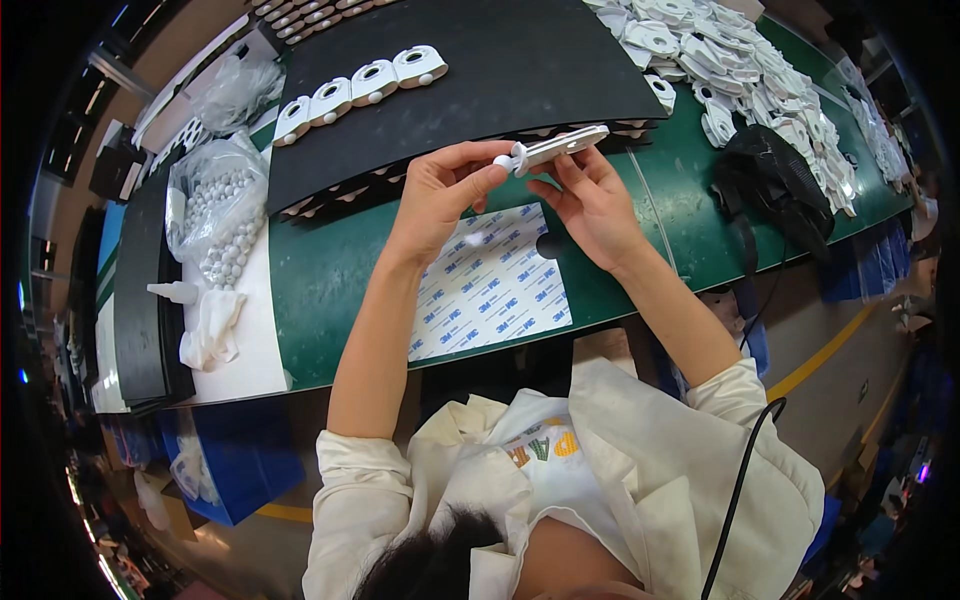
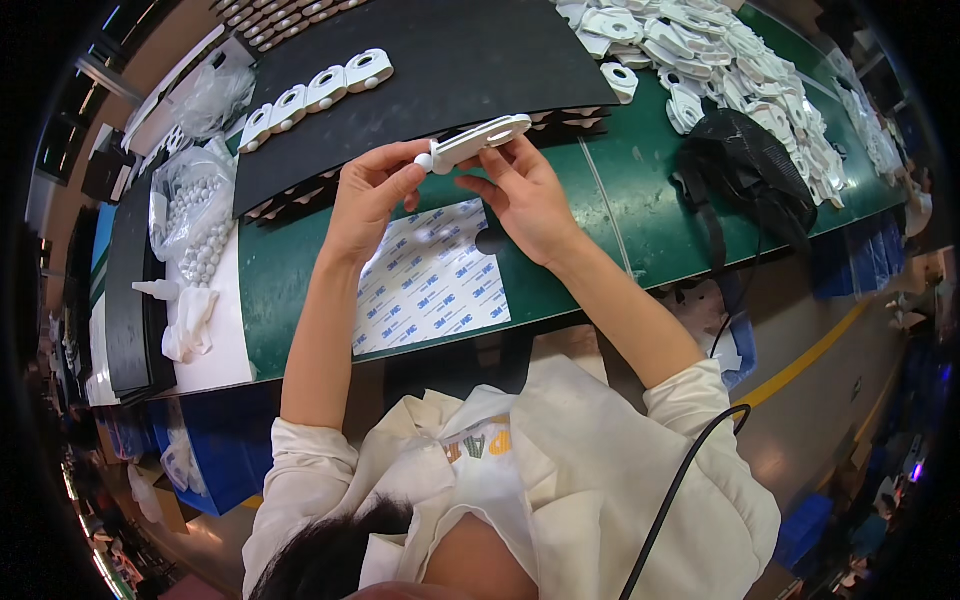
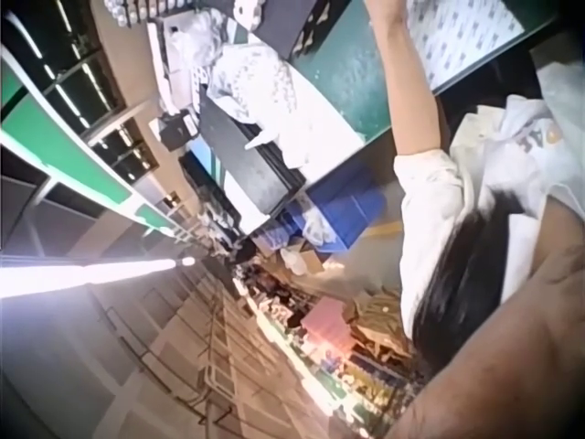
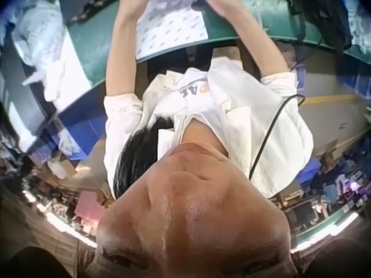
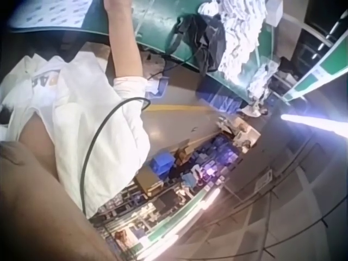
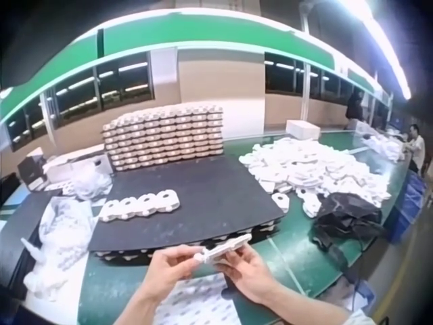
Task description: The person is manually assembling small white plastic components by pressing a center piece into a ring-shaped base.
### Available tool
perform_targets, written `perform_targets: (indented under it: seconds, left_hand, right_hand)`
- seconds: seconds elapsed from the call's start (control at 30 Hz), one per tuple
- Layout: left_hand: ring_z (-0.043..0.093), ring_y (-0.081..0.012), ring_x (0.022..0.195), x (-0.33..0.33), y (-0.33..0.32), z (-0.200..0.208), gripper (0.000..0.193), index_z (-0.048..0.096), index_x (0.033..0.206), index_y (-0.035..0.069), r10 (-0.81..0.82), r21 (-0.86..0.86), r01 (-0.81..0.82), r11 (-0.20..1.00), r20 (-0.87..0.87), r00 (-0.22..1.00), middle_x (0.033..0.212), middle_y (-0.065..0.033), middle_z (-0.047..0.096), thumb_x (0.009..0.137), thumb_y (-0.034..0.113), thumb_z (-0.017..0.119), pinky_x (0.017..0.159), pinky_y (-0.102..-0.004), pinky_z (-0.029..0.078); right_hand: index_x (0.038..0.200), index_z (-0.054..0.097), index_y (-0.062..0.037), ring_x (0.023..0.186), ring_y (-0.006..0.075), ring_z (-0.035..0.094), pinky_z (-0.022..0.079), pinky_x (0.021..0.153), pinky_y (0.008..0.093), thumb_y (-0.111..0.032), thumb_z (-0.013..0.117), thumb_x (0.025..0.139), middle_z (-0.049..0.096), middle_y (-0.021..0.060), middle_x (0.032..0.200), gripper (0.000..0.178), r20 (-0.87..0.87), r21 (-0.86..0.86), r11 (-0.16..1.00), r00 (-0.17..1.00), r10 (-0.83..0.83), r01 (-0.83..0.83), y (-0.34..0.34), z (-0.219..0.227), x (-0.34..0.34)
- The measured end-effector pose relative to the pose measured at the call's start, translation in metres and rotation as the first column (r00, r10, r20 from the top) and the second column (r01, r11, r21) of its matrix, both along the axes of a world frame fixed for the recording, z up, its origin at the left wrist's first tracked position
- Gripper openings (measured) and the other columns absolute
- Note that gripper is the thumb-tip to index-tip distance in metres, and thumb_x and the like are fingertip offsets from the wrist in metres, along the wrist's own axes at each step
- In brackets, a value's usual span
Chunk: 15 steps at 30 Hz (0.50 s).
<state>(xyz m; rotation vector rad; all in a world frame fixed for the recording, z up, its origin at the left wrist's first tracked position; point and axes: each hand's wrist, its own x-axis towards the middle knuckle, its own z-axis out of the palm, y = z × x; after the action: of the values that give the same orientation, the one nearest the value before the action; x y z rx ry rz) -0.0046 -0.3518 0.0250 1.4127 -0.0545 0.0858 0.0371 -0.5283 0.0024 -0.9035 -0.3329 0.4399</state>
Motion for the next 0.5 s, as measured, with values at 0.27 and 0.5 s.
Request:
perform_targets:
  seconds: [0.27,0.5]
  left_hand:
    - [0.055,-0.0068,0.065,0.002,0.000,-0.009,0.020,0.066,0.081,0.003,0.015,0.159,-0.053,0.986,0.231,0.973,0.078,-0.0008,0.062,0.065,0.007,0.077,0.059,-0.0199,0.044]
    - [0.052,-0.0043,0.063,0.003,-0.006,-0.011,0.030,0.062,0.091,0.003,0.118,0.177,-0.189,0.966,0.350,0.929,0.074,0.0010,0.058,0.066,0.010,0.077,0.058,-0.0168,0.042]
  right_hand:
    - [0.114,0.046,-0.0078,0.076,0.0071,0.051,0.045,0.071,0.0249,-0.018,0.045,0.094,0.053,0.0013,0.091,0.023,-0.011,-0.088,0.989,0.993,0.116,-0.116,-0.001,0.006,0.000]
    - [0.115,0.046,-0.0051,0.072,0.0068,0.050,0.044,0.069,0.0222,-0.017,0.048,0.092,0.054,0.0002,0.089,0.026,0.267,-0.238,0.967,0.951,0.153,-0.089,0.001,0.027,0.021]
